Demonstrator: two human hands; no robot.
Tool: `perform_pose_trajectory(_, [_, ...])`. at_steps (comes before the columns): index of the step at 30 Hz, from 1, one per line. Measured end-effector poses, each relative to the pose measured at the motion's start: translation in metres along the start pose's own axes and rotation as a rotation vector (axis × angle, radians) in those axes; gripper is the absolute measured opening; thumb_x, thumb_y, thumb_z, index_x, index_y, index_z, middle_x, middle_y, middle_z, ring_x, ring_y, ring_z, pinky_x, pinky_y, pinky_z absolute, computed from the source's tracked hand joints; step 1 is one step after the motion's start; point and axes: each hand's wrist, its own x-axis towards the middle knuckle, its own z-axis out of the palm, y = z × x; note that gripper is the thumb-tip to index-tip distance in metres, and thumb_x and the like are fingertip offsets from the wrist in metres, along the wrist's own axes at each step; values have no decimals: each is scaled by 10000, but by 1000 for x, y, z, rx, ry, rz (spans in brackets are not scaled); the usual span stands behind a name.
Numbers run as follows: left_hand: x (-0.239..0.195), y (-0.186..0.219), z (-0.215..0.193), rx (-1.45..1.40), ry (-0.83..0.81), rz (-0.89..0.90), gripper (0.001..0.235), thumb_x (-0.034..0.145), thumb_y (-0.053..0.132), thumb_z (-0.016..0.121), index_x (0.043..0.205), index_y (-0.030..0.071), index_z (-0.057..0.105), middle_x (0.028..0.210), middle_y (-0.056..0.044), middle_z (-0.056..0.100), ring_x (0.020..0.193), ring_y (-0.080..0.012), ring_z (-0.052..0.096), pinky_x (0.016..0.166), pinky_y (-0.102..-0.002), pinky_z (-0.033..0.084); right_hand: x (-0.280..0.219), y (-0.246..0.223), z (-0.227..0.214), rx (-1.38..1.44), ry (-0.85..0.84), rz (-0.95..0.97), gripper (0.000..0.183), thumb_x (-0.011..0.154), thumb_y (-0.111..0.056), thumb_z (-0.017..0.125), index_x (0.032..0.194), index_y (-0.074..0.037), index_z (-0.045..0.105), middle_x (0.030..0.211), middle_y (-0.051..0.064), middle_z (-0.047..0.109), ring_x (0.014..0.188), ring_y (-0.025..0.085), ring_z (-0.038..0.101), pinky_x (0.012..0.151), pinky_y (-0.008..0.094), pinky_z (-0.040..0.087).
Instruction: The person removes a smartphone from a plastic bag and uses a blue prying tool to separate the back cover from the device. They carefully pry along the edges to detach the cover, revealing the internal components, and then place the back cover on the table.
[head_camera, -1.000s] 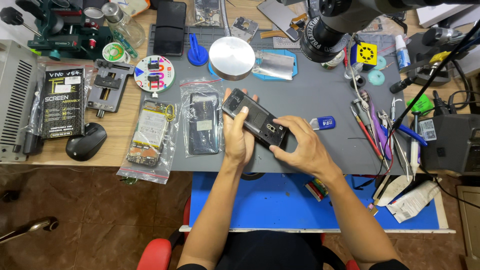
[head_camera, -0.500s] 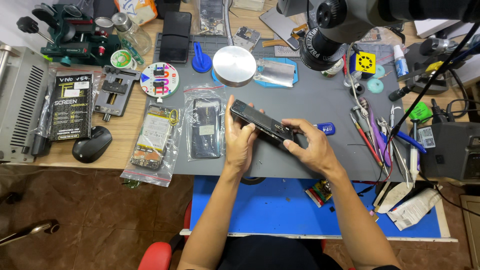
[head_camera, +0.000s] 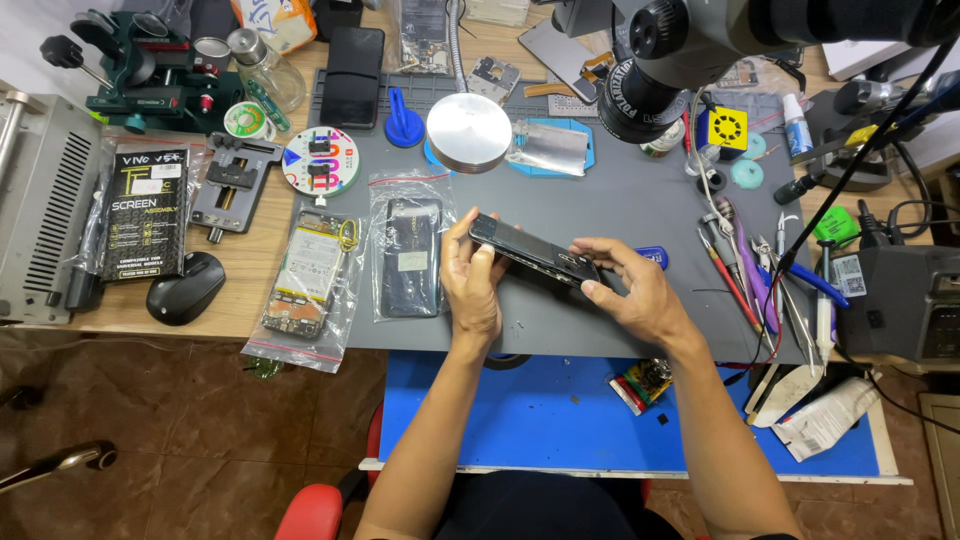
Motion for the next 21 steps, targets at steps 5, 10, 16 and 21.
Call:
perform_pose_trajectory(5, [-3,2,-1,12,14,15,526,935,108,565,1457,45,558,1372,-310,632,1175,-478,702,984,-576,607,-1,2,0,18,-3,-3,586,870,-244,766,1399,-16,656,1279,186,726,1217,252,665,1110,369,509])
perform_pose_trajectory(10, [-4,-5,-6,24,24,46,506,944,121,553,1441,32,578,1362,-315,651,1166,-472,709,973,-572,612,-3,4,0,25,-2,-4,569,871,-226,761,1392,-17,663,1292,190,725,1234,254,663,1117,378,504])
perform_pose_trajectory(16, [-2,-8,-4,23,65,82,445,962,161,525,1380,29,598,1340,-290,655,1166,-456,710,987,-589,600,-5,5,4,50,-4,8,570,871,-203,767,1401,-20,660,1292,185,722,1240,247,664,1117,374,507])
perform_pose_trajectory(21, [1,-10,-5,-53,95,43,403,973,142,522,1337,12,635,1308,-301,671,1150,-475,711,986,-615,595,-6,2,3,77,9,16,585,853,-168,798,1399,-10,658,1290,197,718,1241,253,656,1121,373,503])
